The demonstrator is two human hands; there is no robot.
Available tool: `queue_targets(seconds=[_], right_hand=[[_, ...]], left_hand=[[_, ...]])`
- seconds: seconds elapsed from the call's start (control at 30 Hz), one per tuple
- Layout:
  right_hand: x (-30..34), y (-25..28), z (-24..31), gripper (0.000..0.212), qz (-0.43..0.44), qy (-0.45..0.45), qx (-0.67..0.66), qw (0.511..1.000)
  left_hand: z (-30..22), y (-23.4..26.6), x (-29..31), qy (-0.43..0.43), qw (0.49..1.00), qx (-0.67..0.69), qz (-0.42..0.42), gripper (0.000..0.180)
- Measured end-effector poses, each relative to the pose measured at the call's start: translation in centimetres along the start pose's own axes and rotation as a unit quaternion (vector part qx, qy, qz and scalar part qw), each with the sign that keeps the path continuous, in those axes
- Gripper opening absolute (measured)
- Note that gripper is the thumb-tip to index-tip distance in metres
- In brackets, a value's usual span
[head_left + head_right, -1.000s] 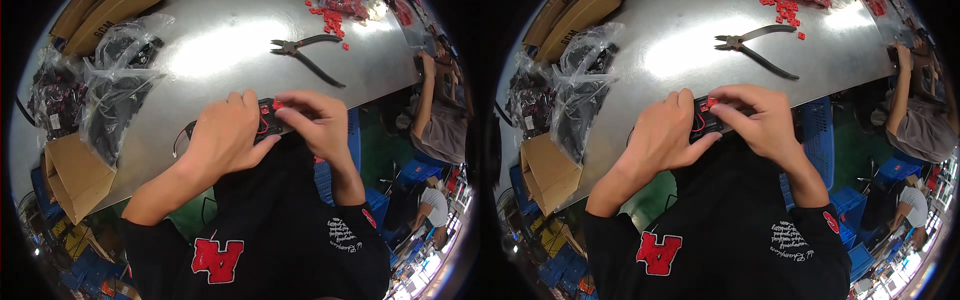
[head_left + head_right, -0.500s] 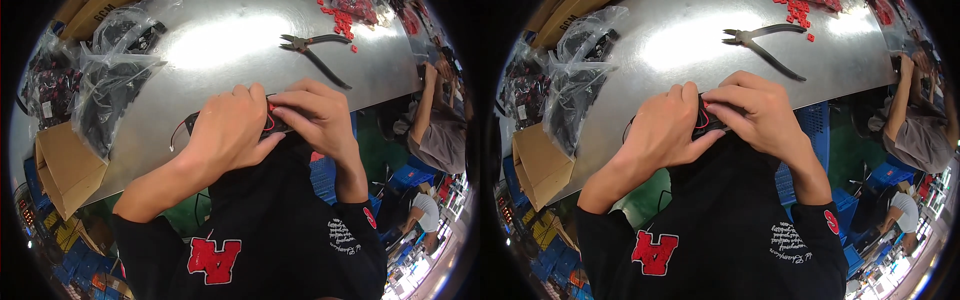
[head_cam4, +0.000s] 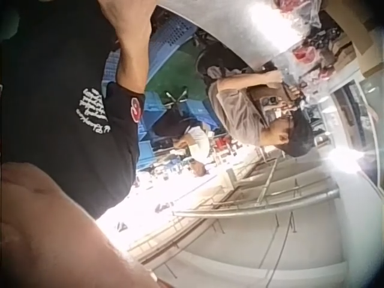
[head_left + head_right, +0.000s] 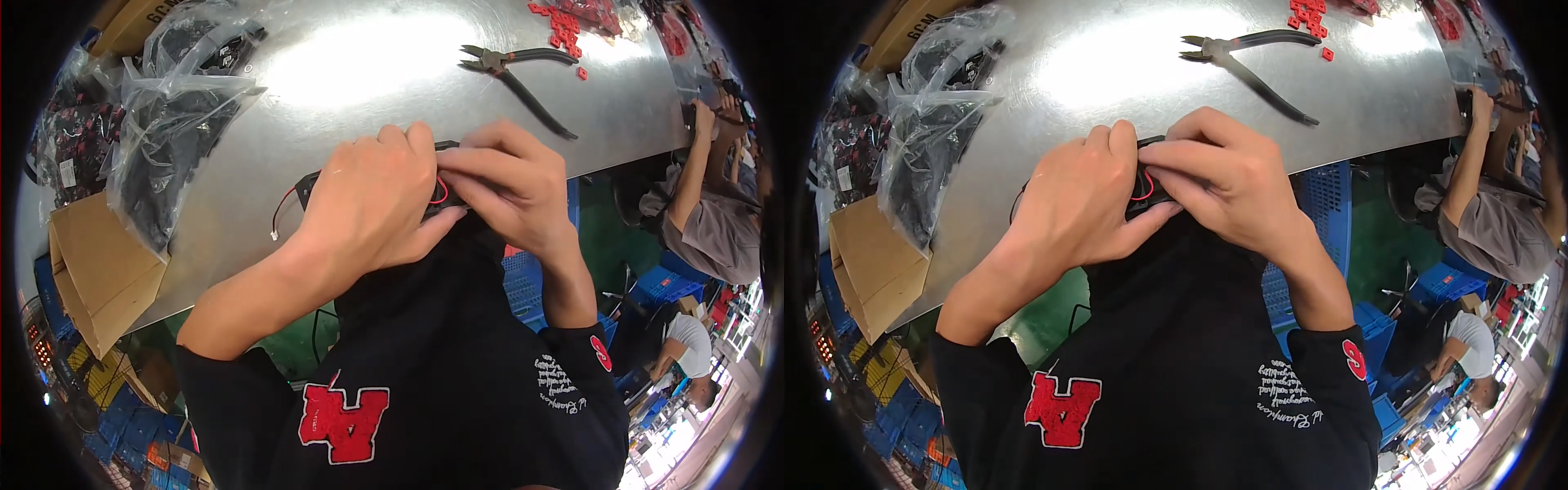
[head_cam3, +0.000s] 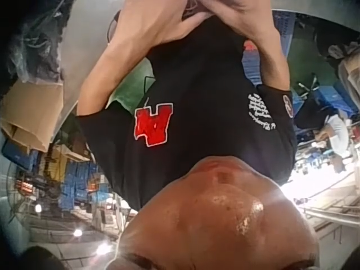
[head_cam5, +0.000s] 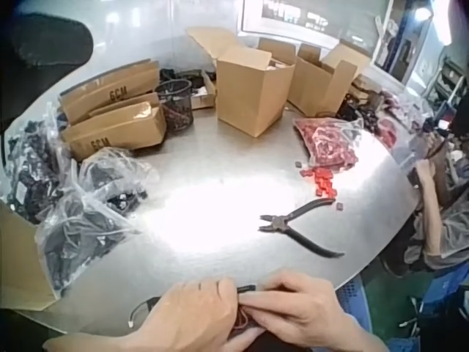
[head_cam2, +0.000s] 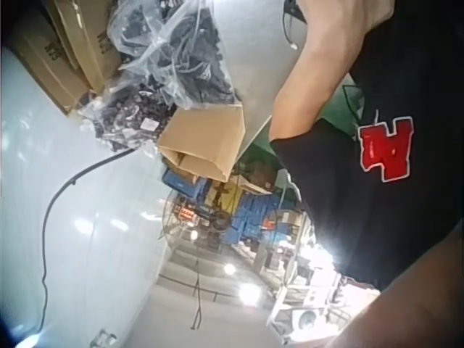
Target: Assembling small electronic components by inserting internal parts and using pliers to secure the assembly.
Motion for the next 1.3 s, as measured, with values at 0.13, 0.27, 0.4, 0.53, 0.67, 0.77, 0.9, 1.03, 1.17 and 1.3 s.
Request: queue_targets(seconds=[0.13,0.27,0.4,0.53,0.67,0.77,0.9,1.03,1.17,1.3], right_hand=[[0.5,1.2,-0.1,0.023,-0.043,-0.005,0.003,0.999],[1.3,2.2,-0.7,0.021,-0.089,-0.07,-0.043,0.993],[2.2,2.0,-1.9,0.021,-0.051,-0.164,-0.105,0.98],[2.3,1.6,-2.5,0.021,-0.059,-0.18,-0.153,0.97],[1.9,0.7,-1.7,0.02,-0.042,-0.186,-0.162,0.968],[1.7,1.0,-1.4,0.021,-0.058,-0.153,-0.163,0.973],[0.9,0.9,-0.1,0.021,-0.052,-0.103,-0.108,0.987],[0.6,0.5,-0.1,0.02,-0.066,-0.021,-0.016,0.997],[0.1,0.5,0.0,0.022,-0.04,-0.015,0.024,0.999],[0.3,0.3,0.5,0.024,-0.03,0.003,0.047,0.998]], left_hand=[[-0.2,0.2,0.0,-0.004,1.0,0.005,-0.004,0.062],[0.0,0.0,0.1,0.001,1.0,0.006,-0.003,0.062],[-0.2,0.2,0.1,0.001,1.0,0.011,-0.012,0.062],[-0.1,0.1,-0.1,0.003,1.0,0.004,-0.005,0.061],[0.1,-0.2,0.0,0.01,1.0,0.003,0.006,0.061],[-0.1,0.0,-0.1,0.007,1.0,0.006,0.001,0.061],[0.2,-0.2,0.1,0.013,1.0,0.02,-0.004,0.06],[0.1,-0.1,0.0,0.01,1.0,0.027,-0.002,0.059],[0.2,-0.1,-0.1,0.013,1.0,0.016,0.006,0.058],[0.2,-0.1,0.0,0.008,1.0,0.022,-0.01,0.059]])
Point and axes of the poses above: each hand's wrist, its own x-axis away from the middle knuckle, its own y-axis out of the back of the hand, z = x × y, the point moved 8 cm from there along -x, towards the middle knuckle, and after that the axes turned 1 degree about -y, right-handed, at the moved point
